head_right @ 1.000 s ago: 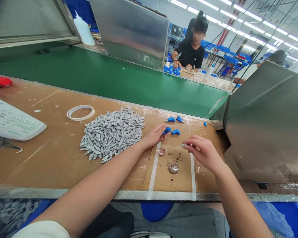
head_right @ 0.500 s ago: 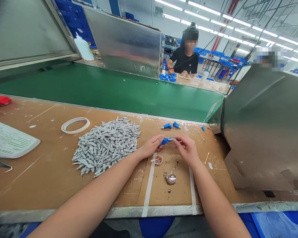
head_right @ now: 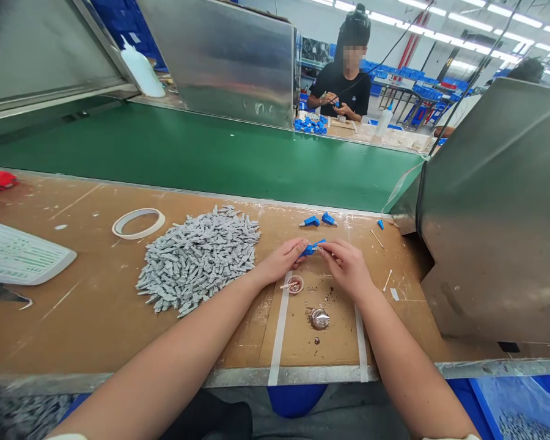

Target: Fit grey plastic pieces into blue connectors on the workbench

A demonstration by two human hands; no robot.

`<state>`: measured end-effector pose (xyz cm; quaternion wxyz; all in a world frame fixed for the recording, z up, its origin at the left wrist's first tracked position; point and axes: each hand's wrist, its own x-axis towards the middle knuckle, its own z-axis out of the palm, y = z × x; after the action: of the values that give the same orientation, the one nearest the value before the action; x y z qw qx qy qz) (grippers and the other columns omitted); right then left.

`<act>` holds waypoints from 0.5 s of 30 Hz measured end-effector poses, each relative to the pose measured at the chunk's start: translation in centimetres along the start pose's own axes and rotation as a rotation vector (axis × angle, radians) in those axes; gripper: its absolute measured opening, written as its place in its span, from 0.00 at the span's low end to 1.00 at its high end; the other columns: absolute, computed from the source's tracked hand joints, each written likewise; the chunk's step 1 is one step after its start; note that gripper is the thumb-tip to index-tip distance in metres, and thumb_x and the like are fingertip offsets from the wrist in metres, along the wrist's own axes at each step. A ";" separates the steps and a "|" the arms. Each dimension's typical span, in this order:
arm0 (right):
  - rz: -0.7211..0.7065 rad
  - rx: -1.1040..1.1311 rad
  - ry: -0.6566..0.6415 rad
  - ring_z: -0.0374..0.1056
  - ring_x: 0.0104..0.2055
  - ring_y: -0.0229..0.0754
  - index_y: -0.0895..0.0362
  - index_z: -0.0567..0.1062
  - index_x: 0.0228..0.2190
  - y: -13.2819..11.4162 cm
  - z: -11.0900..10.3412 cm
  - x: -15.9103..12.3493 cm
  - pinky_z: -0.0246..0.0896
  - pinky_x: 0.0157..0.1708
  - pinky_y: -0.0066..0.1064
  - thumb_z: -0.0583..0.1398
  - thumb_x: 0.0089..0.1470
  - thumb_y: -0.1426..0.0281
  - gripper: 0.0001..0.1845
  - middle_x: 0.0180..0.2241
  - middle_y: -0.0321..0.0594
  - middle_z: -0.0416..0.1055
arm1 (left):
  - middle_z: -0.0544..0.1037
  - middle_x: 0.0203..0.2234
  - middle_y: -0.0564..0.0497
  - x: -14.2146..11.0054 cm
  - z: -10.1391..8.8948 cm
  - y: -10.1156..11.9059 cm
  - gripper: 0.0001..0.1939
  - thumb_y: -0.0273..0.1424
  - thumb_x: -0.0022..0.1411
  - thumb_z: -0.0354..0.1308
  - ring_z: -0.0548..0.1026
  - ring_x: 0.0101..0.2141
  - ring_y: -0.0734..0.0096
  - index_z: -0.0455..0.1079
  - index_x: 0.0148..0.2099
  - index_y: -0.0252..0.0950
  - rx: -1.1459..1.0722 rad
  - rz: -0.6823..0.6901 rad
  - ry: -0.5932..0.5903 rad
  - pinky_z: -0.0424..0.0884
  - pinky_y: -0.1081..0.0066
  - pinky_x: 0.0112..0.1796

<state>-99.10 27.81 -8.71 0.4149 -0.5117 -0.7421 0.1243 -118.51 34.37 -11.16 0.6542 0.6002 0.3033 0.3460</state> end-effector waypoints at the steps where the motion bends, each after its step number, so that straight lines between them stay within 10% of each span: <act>1: 0.018 0.012 0.021 0.72 0.33 0.42 0.53 0.82 0.42 0.0 0.2 0.0 0.71 0.32 0.33 0.58 0.69 0.60 0.15 0.34 0.42 0.77 | 0.66 0.24 0.53 0.0 0.0 -0.1 0.26 0.57 0.65 0.56 0.64 0.25 0.72 0.70 0.35 0.37 0.019 0.005 -0.002 0.60 0.74 0.25; 15: -0.055 0.041 0.150 0.71 0.32 0.41 0.55 0.81 0.42 -0.3 1.2 -0.3 0.69 0.32 0.32 0.60 0.68 0.68 0.09 0.32 0.40 0.76 | 0.63 0.25 0.56 0.0 -0.4 0.7 0.25 0.55 0.69 0.51 0.59 0.25 0.76 0.65 0.38 0.36 0.089 -0.033 -0.079 0.58 0.75 0.27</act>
<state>-100.12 27.68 -9.41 0.4829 -0.4903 -0.7200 0.0892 -118.87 34.59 -10.53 0.6440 0.6370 0.3020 0.2972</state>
